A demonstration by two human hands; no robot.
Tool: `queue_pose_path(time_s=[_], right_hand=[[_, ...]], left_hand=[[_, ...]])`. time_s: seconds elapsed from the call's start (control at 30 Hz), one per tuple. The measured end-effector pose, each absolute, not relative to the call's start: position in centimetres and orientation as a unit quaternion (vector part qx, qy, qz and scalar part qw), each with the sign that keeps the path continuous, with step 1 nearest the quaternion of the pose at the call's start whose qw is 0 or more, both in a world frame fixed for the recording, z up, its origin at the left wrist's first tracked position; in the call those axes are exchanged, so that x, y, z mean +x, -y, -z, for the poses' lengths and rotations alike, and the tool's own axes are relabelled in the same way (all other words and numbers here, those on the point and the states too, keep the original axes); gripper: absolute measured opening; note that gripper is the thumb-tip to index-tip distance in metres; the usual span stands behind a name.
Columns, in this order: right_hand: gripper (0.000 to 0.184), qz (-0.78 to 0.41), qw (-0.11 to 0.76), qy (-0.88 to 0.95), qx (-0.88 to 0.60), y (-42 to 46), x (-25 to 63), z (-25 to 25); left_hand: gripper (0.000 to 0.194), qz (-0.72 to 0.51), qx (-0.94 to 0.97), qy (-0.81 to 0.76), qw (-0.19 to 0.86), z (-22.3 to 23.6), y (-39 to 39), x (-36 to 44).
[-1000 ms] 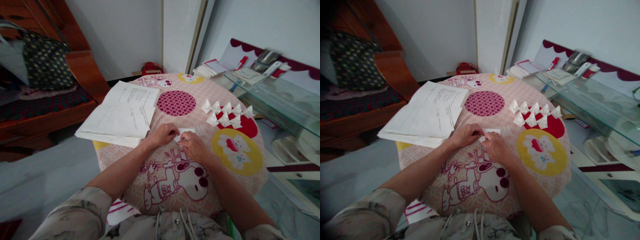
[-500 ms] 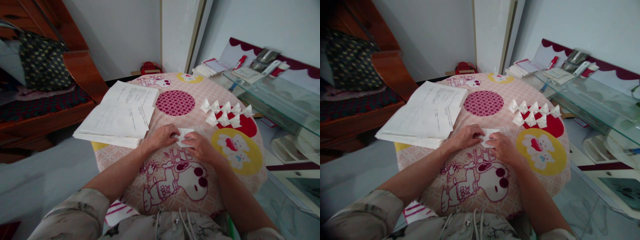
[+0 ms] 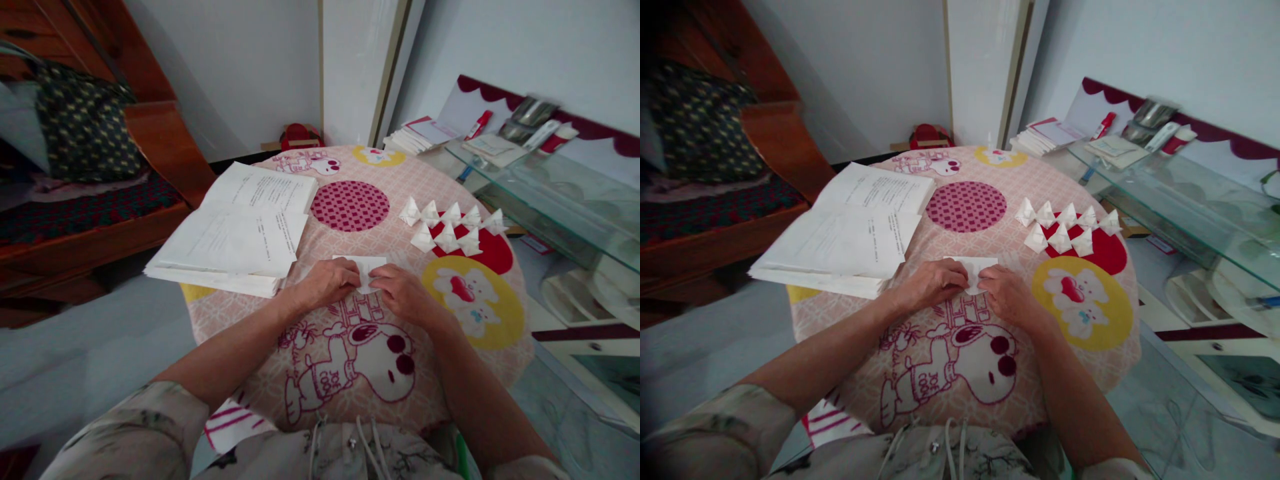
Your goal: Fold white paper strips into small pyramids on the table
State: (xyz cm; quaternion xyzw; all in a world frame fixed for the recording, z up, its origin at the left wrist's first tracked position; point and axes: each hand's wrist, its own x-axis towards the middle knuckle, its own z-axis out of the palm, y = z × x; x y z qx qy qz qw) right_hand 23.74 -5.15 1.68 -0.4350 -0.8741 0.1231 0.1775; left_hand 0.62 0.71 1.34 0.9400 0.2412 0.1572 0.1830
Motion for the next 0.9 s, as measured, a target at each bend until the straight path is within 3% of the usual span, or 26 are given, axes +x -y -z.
queue_pose_path(time_s=[0.33, 0.9], right_hand=[[0.011, -0.262, 0.308, 0.786, -0.467, 3.5, 26.0, -0.9], [0.015, -0.167, 0.249, 0.821, -0.486, 0.4, 22.6, -0.9]], left_hand=[[0.024, -0.149, 0.955, -0.195, 0.169, -1.0, 0.4, -0.5], [0.027, -0.133, 0.963, -0.172, 0.162, -1.3, -0.1, -0.6]])
